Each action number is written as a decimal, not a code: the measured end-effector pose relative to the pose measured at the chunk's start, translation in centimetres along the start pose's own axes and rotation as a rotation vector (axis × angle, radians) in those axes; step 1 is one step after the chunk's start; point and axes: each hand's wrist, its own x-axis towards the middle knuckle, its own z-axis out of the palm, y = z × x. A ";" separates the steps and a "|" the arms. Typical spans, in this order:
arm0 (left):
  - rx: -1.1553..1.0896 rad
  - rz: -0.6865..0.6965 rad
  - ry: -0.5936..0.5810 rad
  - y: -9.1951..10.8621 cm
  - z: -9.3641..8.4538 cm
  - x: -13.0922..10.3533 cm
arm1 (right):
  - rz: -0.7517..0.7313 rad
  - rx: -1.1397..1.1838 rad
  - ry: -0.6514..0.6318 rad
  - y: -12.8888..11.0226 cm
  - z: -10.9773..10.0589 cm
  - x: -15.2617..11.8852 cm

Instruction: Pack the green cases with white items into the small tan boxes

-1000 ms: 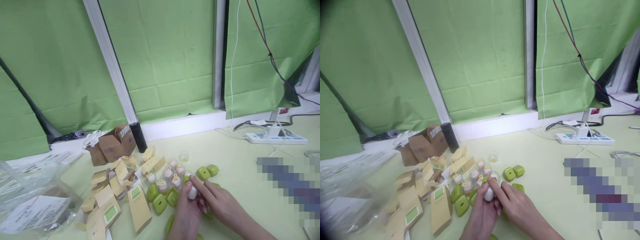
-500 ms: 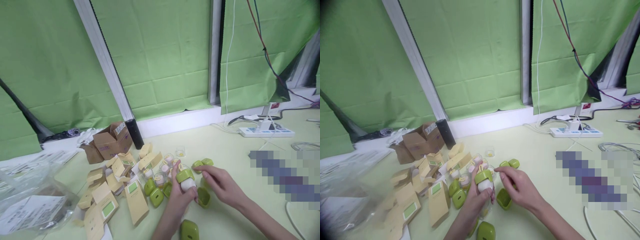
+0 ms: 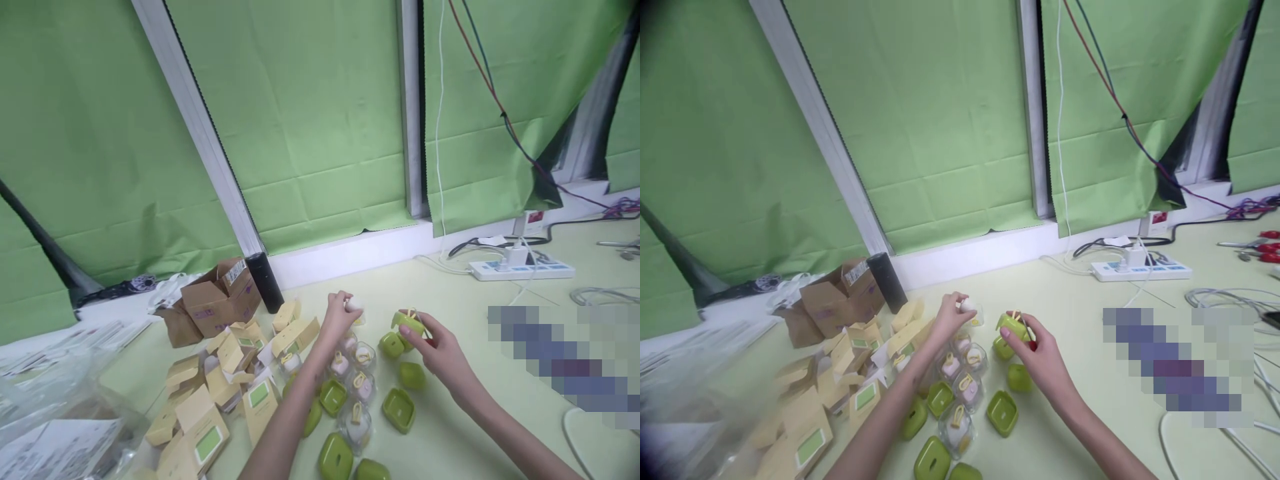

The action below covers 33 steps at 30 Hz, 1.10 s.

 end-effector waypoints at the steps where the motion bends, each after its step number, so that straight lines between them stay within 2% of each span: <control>1: 0.067 -0.002 0.002 -0.3 0.2 1.4 | -0.012 0.012 -0.013 0.2 0.1 0.0; 4: 0.232 0.002 -0.034 -0.8 1.0 3.6 | -0.042 0.045 -0.032 0.4 0.4 0.0; 7: 0.319 0.034 -0.130 -1.1 1.4 3.9 | -0.042 0.061 -0.031 0.3 0.4 -0.1; 11: 0.300 0.096 -0.297 -1.0 1.1 2.5 | -0.030 0.036 -0.090 -0.2 0.2 -0.2; 13: 0.244 0.123 -0.307 -0.7 0.8 1.2 | -0.045 0.035 -0.124 -0.3 0.4 -0.3; 15: 0.161 0.145 -0.258 0.0 0.4 -0.6 | -0.073 0.068 -0.104 -0.3 0.7 -0.5; 18: 0.000 0.161 -0.208 1.5 0.1 -4.2 | -0.080 0.139 -0.028 -0.3 1.2 -0.7; 21: -0.265 0.138 -0.285 3.2 0.6 -8.3 | -0.059 0.138 -0.111 -0.2 1.3 -1.1; 22: -0.554 0.071 -0.281 3.6 0.9 -9.5 | -0.071 0.111 -0.164 -0.2 1.2 -1.2; 24: -0.995 -0.042 -0.228 4.1 1.5 -11.3 | -0.132 0.020 -0.256 -0.2 0.9 -1.3; 26: -1.254 -0.132 -0.150 4.1 2.0 -12.3 | -0.201 -0.086 -0.310 -0.2 0.6 -1.3; 30: -1.381 -0.246 -0.094 3.4 2.0 -12.9 | -0.366 -0.216 -0.374 0.0 0.1 -1.1; 33: -1.398 -0.251 -0.110 2.9 1.9 -13.2 | -0.457 -0.282 -0.380 0.5 0.1 -1.3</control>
